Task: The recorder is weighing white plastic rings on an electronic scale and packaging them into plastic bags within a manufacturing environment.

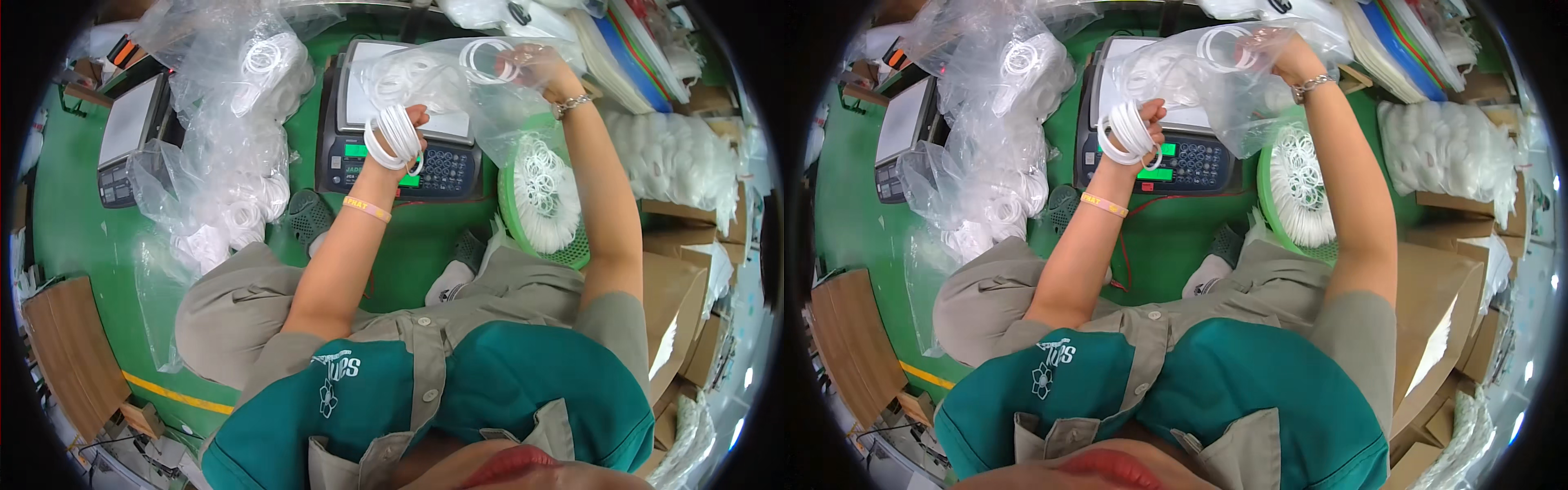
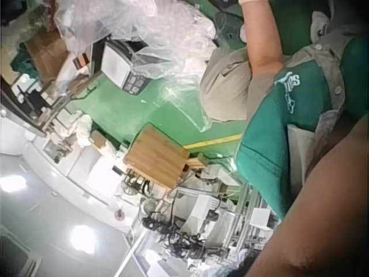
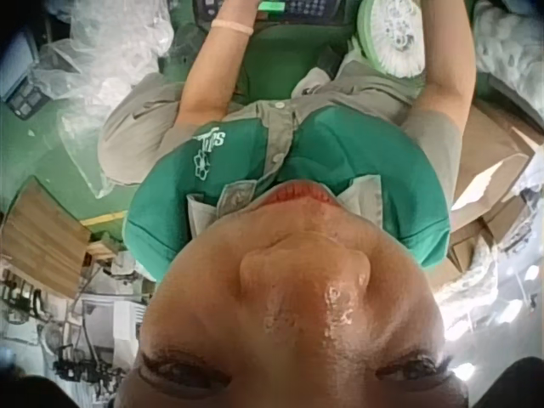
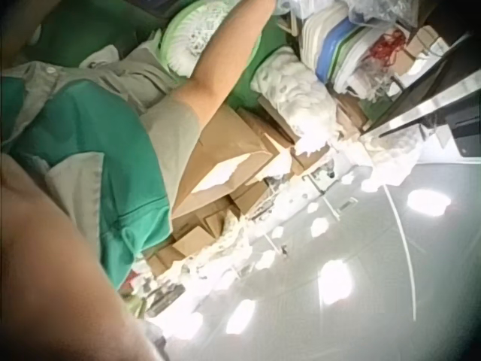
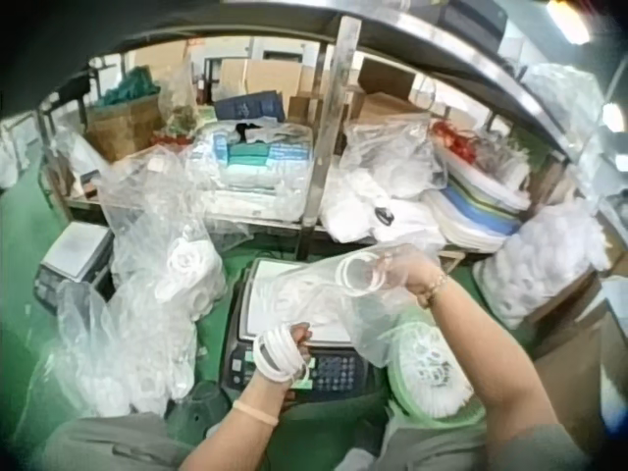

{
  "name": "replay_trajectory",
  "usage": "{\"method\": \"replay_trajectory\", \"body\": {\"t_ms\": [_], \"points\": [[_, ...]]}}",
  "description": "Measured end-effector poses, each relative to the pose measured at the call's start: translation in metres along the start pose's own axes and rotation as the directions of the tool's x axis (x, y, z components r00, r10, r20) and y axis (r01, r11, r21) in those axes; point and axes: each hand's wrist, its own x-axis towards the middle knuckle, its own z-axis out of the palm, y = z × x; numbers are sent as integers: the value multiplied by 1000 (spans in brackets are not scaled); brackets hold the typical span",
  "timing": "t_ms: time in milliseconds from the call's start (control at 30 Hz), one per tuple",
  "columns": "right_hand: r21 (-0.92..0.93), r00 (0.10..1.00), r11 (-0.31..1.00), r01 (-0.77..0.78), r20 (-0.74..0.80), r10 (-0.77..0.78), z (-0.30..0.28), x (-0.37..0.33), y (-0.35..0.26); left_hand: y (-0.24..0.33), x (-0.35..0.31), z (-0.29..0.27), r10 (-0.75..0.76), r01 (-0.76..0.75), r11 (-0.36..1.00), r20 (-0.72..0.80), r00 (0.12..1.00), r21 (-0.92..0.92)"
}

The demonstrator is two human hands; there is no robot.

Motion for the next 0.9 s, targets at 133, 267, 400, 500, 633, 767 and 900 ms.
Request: {"method": "replay_trajectory", "body": {"t_ms": [133,267,400,500,633,767,900], "points": [[627,759,488,-608,276,590,-38,-47,-34,20,-19,23,120,-126,988,67,990,88],[470,862,722,-507,268,430,-89,-108,-70,46,-44,84,231,-363,788,308,923,497],[532,934,777,-337,86,346,-103,-111,-139,45,-87,163,19,-332,738,474,880,587],[708,978,693,-138,-15,210,-89,-98,-161,45,-90,176,12,-441,458,491,871,772],[932,963,355,-72,-28,269,-99,-102,-180,31,-91,201,222,-547,424,503,835,722],[871,959,488,-45,-98,265,-115,-121,-185,21,-75,208,291,-662,454,603,742,596],[836,904,547,34,-259,339,-113,-129,-187,76,-53,170,261,-593,569,558,788,570]]}}
